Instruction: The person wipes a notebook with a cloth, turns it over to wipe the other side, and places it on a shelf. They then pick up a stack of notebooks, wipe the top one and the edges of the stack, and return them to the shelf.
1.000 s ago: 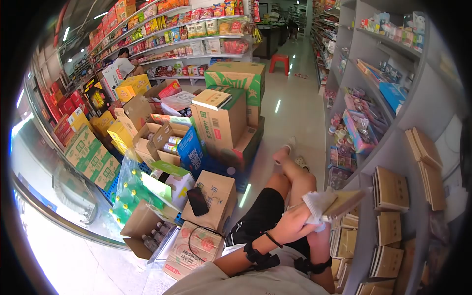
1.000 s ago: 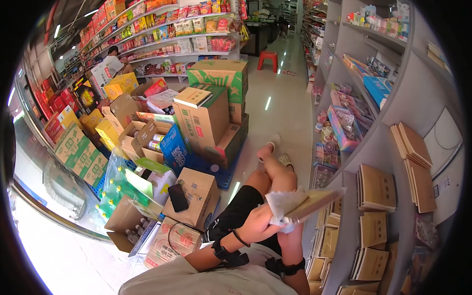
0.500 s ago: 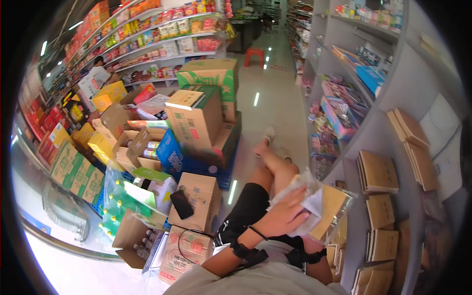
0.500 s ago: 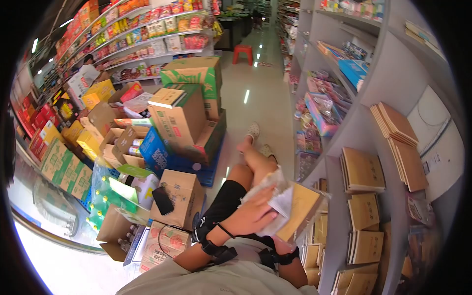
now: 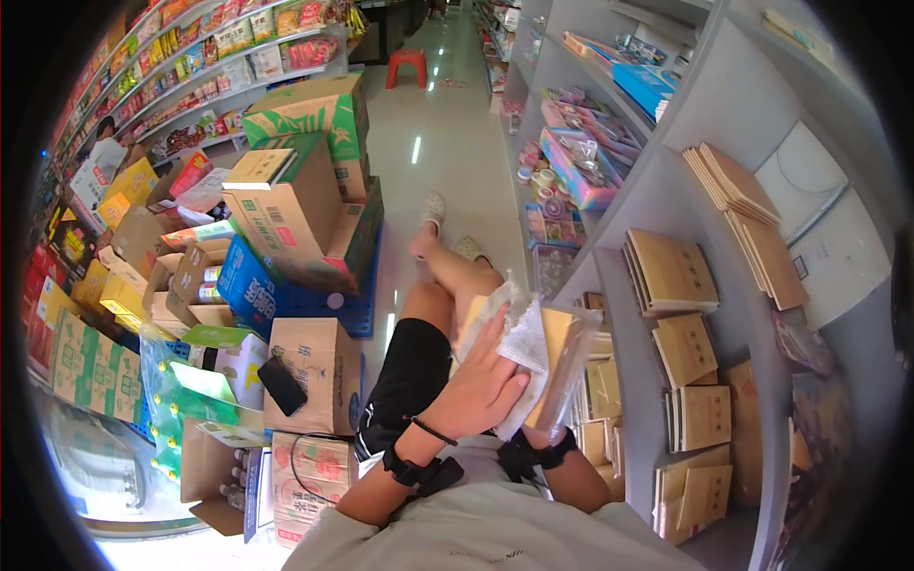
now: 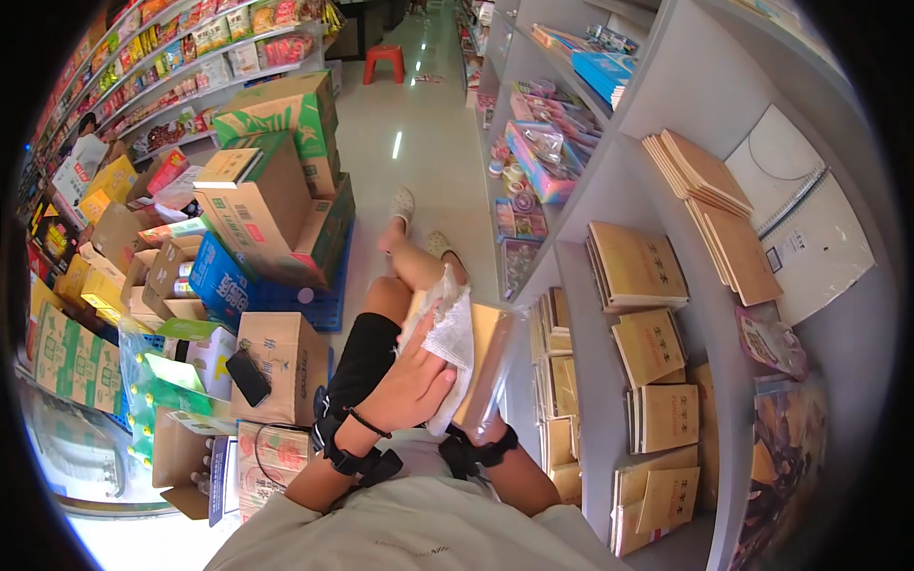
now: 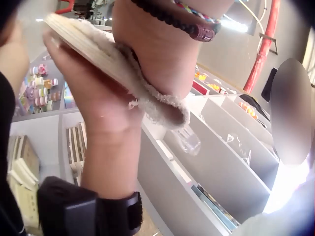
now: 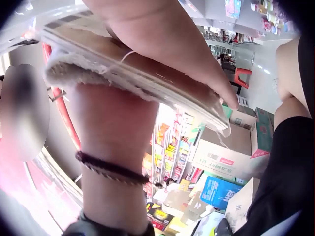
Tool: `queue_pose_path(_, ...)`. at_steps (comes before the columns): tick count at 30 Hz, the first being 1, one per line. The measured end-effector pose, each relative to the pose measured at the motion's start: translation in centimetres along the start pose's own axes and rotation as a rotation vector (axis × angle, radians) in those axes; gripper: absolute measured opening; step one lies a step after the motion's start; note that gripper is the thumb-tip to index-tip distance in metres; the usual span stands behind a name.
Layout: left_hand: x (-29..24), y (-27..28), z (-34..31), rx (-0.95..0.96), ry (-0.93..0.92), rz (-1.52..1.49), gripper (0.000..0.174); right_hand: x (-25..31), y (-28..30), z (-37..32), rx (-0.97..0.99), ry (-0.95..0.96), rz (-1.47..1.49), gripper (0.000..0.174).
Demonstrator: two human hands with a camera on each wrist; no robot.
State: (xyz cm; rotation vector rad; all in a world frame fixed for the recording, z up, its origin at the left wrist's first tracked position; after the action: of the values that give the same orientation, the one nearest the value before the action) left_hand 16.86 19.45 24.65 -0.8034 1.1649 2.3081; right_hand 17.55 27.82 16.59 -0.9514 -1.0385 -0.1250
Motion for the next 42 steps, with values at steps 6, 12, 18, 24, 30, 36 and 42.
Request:
queue_pose_path(6, -3.3, 0.9, 1.3, 0.06, -0.083, 0.181, 0.04, -0.7, -0.5, -0.5, 0.018, 0.024, -0.097, 0.058)
queue_pose_path(12, 2.3, 1.9, 0.7, -0.054, 0.045, 0.189, 0.043, 1.2, 0.8, 0.4, 0.059, 0.045, -0.172, 0.059)
queue_pose_path(18, 1.7, -0.4, -0.4, 0.019, 0.029, 0.056, 0.042, 0.6, 0.3, 0.5, 0.1, 0.031, -0.26, 0.061)
queue_pose_path(24, -0.2, 1.4, 0.0, -0.065, 0.042, -0.081, 0.061, -1.3, -2.2, 2.4, 0.129, 0.035, -0.347, 0.062)
queue_pose_path(30, 3.4, 1.4, -1.8, -0.098, 0.241, -0.281, 0.065, -0.6, -0.9, 2.9, 0.097, 0.009, -0.492, 0.065)
queue_pose_path(36, 9.2, 1.9, -5.6, -0.225, 0.653, -0.993, 0.037, 4.9, 4.2, 4.0, -0.1, -0.122, -0.61, 0.056)
queue_pose_path(42, 12.1, 2.7, -6.4, -0.404, 0.575, -1.605, 0.055, 5.1, 5.6, 1.8, 0.196, -0.485, 0.019, 0.051)
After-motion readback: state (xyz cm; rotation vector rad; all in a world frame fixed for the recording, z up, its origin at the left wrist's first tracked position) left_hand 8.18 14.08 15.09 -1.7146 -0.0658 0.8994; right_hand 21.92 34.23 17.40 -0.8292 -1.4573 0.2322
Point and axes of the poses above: each hand's wrist, its own z-axis towards the middle knuckle, its own y-axis out of the back of the hand, x = y × z, the point moved 10 cm from there along z, towards the middle knuckle, and after that the axes turned 3 degrees about y, right-handed, at the moved point
